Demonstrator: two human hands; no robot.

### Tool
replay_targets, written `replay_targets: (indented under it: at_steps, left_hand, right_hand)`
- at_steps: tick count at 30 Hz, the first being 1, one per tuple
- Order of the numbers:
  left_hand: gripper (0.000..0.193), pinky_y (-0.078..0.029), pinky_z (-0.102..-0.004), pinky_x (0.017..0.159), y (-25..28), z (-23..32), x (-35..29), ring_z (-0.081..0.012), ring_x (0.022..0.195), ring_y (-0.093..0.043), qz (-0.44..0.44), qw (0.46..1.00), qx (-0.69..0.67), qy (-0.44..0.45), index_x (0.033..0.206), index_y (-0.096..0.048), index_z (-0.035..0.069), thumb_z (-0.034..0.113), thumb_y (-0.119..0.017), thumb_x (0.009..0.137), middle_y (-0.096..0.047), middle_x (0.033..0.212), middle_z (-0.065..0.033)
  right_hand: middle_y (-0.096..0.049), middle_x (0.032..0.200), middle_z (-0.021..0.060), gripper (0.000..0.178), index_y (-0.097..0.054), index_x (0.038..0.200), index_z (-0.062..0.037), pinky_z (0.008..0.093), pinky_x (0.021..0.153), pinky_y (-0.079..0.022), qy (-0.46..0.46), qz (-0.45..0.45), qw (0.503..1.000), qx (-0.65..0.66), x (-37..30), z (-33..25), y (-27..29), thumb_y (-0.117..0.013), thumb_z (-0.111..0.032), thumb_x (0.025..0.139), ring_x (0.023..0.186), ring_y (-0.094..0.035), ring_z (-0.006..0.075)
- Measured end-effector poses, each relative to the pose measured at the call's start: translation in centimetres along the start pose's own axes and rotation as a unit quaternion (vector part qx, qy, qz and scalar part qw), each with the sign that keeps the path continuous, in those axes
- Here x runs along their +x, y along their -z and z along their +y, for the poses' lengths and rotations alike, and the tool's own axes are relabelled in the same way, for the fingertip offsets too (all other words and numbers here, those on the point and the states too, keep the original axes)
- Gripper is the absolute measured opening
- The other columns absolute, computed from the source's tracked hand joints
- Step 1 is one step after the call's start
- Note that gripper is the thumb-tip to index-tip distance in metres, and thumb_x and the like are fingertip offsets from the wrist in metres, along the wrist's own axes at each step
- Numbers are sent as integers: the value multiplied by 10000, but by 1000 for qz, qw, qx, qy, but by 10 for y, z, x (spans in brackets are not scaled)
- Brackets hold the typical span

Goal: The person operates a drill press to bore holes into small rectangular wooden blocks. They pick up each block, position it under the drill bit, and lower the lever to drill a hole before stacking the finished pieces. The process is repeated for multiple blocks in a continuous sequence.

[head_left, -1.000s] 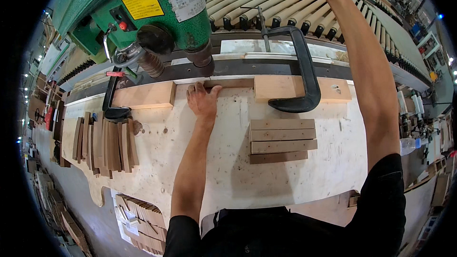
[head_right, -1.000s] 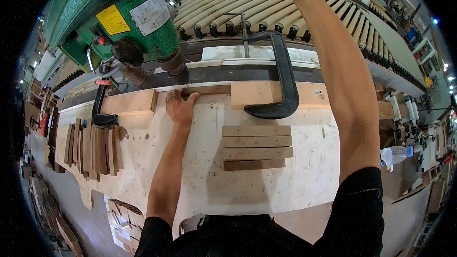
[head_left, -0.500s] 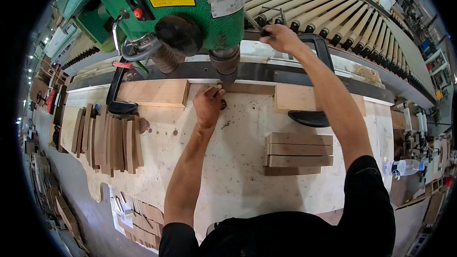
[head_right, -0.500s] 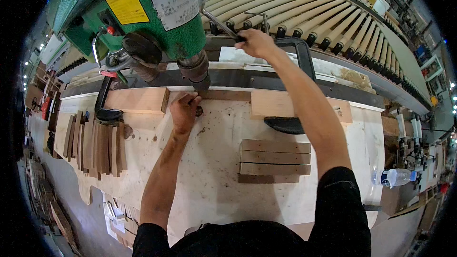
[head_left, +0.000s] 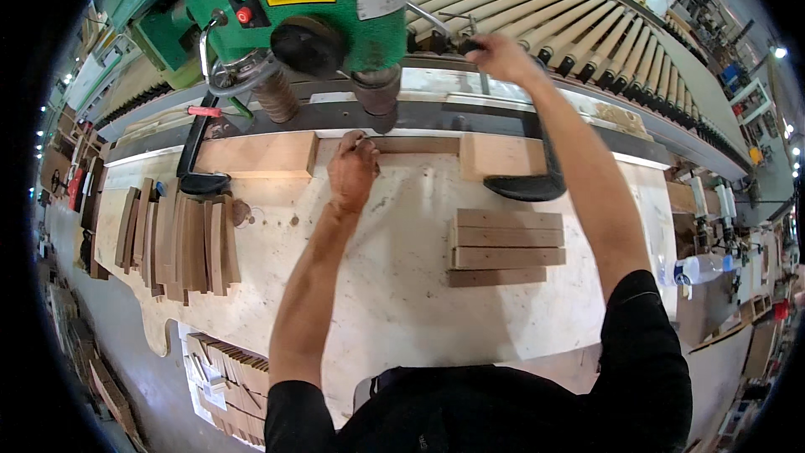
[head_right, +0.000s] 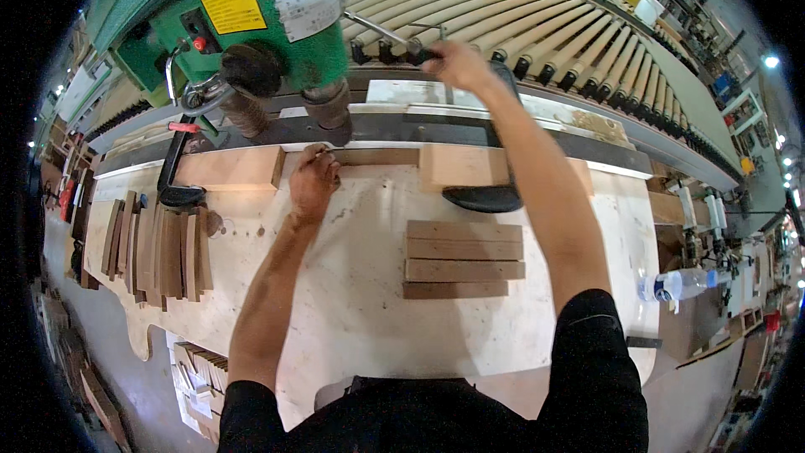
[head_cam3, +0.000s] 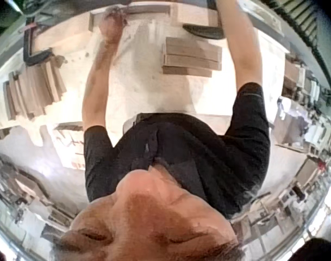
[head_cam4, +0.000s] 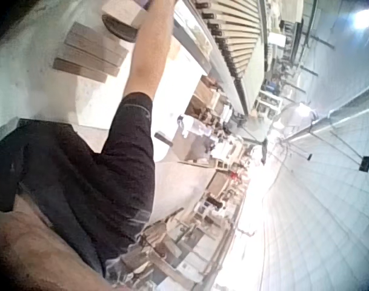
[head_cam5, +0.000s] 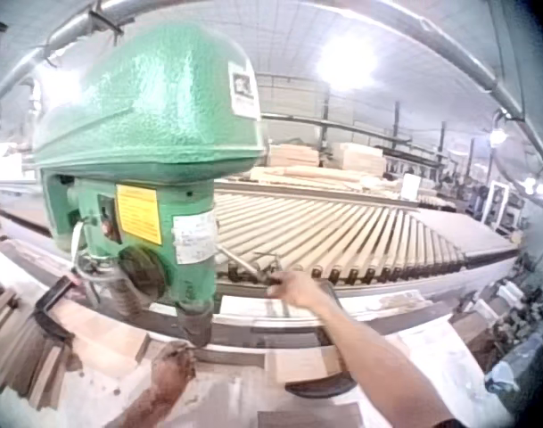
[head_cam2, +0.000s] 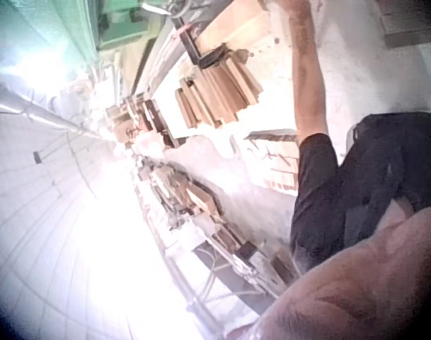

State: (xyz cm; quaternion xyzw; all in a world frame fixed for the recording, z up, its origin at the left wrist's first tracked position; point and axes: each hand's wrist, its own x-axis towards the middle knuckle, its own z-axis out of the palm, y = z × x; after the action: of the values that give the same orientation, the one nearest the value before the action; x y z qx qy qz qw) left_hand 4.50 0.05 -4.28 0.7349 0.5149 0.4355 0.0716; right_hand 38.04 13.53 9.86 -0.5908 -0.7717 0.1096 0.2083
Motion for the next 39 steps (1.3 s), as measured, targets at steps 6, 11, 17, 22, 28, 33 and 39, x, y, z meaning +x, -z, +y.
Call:
replay_targets:
  at_steps: [6,11,17,22,28,33,39]
  left_hand:
    - [211,-512,-457,760,68,-1,-27,-392,917,-617,-77,985,136,-71,1024,-620,7,48,-621,817,-648,993,-191]
    - [183,-499,-332,778,145,44,-110,-280,800,-607,-39,996,-4,78,1030,-671,-20,17,-627,856,-659,893,-157]
    - [291,-537,-332,777,152,170,-185,-276,930,-642,-128,988,-37,76,1057,-685,8,-64,-684,775,-628,1039,-140]
    - [302,-548,-370,775,85,202,-180,-298,930,-645,-121,989,-33,-82,1085,-661,23,-14,-692,787,-625,1031,-127]
    - [131,-562,-382,724,55,195,-189,-288,871,-652,-95,995,-12,-35,945,-650,70,36,-635,819,-589,1111,-140]
    - [182,-547,-417,776,84,182,-177,-305,938,-639,-84,994,-14,-65,979,-683,66,45,-640,803,-609,1117,-148]
    - [269,-533,-457,743,201,-23,-69,-337,900,-613,-106,947,294,70,991,-666,83,19,-571,748,-639,949,-152]
  right_hand:
    - [-694,813,129,294,-696,1088,-60,351,651,-534,128,130,979,90,-4,-45,127,-635,-268,889,717,-671,183]
    - [-665,667,110,254,-708,988,-34,338,608,-523,78,127,986,69,-21,-66,160,-603,-243,888,607,-651,174]
    - [-671,668,138,259,-720,985,-79,377,627,-528,60,142,986,71,-19,-68,152,-613,-282,863,630,-668,238]
    - [-669,738,194,264,-702,994,-73,445,666,-518,113,204,971,-45,24,-50,143,-617,-263,831,723,-670,334]
    - [-696,988,109,353,-649,1193,-47,339,620,-565,80,159,983,39,-5,-45,140,-603,-283,936,710,-691,203]
    - [-679,1011,157,407,-564,1286,-12,371,689,-513,36,132,985,108,-30,-59,142,-576,-247,953,696,-675,211]
    - [-669,1059,169,409,-554,1291,-8,366,688,-510,16,132,986,99,-30,-70,141,-576,-248,959,705,-679,205]
